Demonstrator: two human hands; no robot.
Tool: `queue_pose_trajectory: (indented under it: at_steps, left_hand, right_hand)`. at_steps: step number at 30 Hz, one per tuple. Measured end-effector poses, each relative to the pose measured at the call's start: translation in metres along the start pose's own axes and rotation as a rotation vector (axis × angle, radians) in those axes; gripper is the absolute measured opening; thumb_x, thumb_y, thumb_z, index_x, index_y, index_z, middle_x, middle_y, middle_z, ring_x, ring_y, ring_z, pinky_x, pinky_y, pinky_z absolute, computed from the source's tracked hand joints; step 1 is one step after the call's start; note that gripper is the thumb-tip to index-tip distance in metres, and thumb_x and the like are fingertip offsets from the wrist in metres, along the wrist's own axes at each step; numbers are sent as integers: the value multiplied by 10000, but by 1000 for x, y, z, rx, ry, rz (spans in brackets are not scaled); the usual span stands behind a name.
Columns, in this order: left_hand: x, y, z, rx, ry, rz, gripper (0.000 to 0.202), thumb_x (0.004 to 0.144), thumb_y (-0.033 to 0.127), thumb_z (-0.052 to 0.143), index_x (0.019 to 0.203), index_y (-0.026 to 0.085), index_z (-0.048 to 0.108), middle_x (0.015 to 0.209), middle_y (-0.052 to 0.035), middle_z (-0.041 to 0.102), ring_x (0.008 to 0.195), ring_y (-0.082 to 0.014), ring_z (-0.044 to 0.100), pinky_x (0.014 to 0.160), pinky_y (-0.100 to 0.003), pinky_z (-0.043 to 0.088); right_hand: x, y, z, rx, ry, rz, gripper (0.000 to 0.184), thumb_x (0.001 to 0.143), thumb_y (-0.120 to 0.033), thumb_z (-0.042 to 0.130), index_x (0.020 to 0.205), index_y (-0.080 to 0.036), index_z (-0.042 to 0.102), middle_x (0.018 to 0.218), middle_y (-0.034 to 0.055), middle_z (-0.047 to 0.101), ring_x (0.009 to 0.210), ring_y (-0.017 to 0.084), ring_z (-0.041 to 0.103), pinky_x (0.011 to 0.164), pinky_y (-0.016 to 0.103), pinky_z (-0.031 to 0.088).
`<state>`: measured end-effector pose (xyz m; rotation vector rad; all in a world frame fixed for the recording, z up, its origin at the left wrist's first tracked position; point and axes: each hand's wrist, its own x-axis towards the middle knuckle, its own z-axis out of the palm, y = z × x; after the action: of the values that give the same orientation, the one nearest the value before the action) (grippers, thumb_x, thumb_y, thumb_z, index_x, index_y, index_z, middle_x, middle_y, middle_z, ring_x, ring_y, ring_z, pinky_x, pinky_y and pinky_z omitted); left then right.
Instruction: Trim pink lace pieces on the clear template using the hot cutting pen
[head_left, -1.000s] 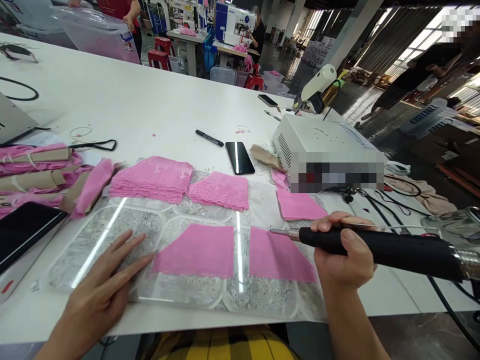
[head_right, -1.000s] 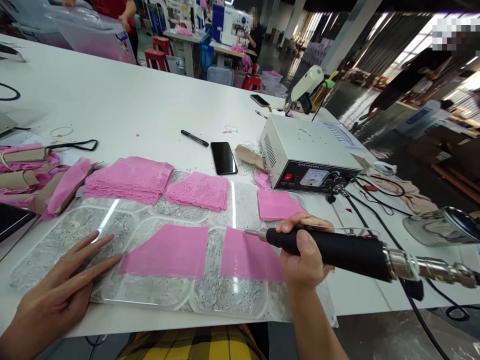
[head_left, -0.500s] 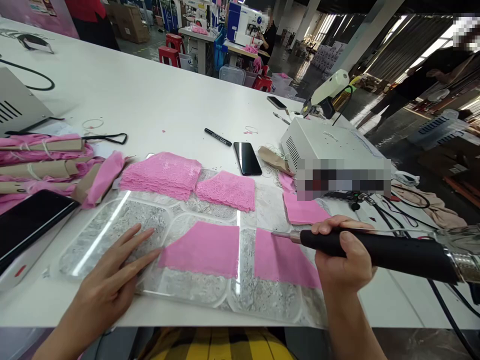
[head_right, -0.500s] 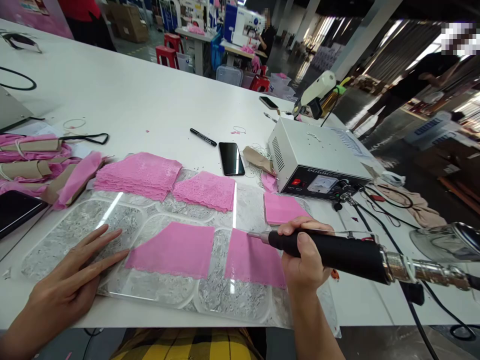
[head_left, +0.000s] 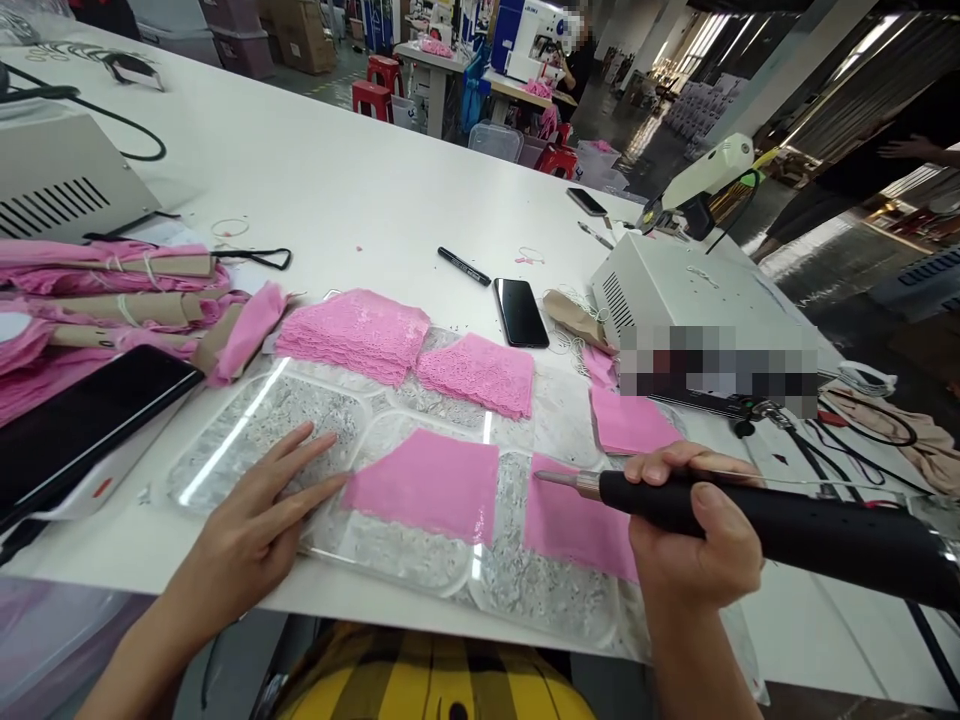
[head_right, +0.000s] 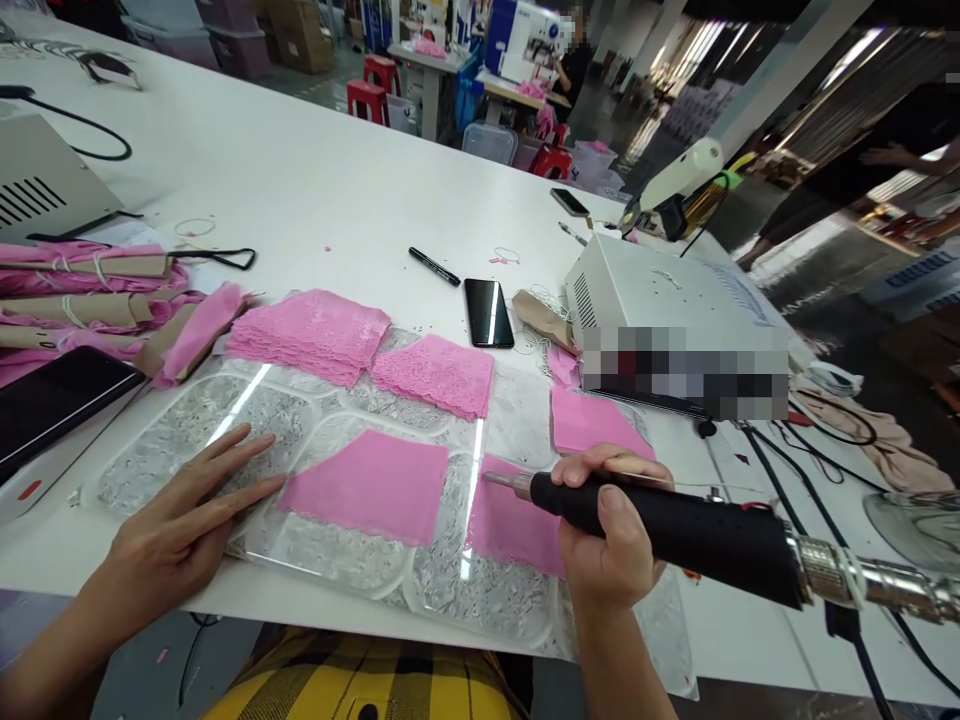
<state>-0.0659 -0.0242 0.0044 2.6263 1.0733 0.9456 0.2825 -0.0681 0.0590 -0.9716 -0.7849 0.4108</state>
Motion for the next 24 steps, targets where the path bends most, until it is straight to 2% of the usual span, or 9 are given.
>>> queue_pose_trajectory:
  at_steps: [8, 16, 24]
  left_hand:
    - [0, -1, 0, -3, -5, -6, 510, 857, 4, 413, 1225, 306, 596, 1466, -6, 452, 1391, -302, 371, 1093, -491, 444]
    - [1, 0, 0, -1, 3, 7, 523, 854, -2, 419, 1236, 313, 587, 1461, -12, 459, 1392, -303, 370, 1081, -509, 453]
    - [1, 1, 0, -16, 2, -17, 513, 866, 9, 411, 1237, 319, 584, 1461, -6, 456, 1393, -301, 370, 1092, -519, 439]
  right_hand:
    - [0, 1, 2, -19, -17, -4, 93, 645, -197, 555, 737, -193, 570, 691, -9, 569, 538, 116, 518, 510, 304, 473]
    - [-1, -4, 0, -10, -21, 11, 95, 632, -225, 563, 722, -194, 564, 679, -15, 540, 518, 111, 504, 485, 300, 461]
    - [-10, -10, -7, 16, -88, 51, 98, 665, -215, 556, 757, -191, 579, 689, -6, 556, 526, 114, 510, 484, 295, 456]
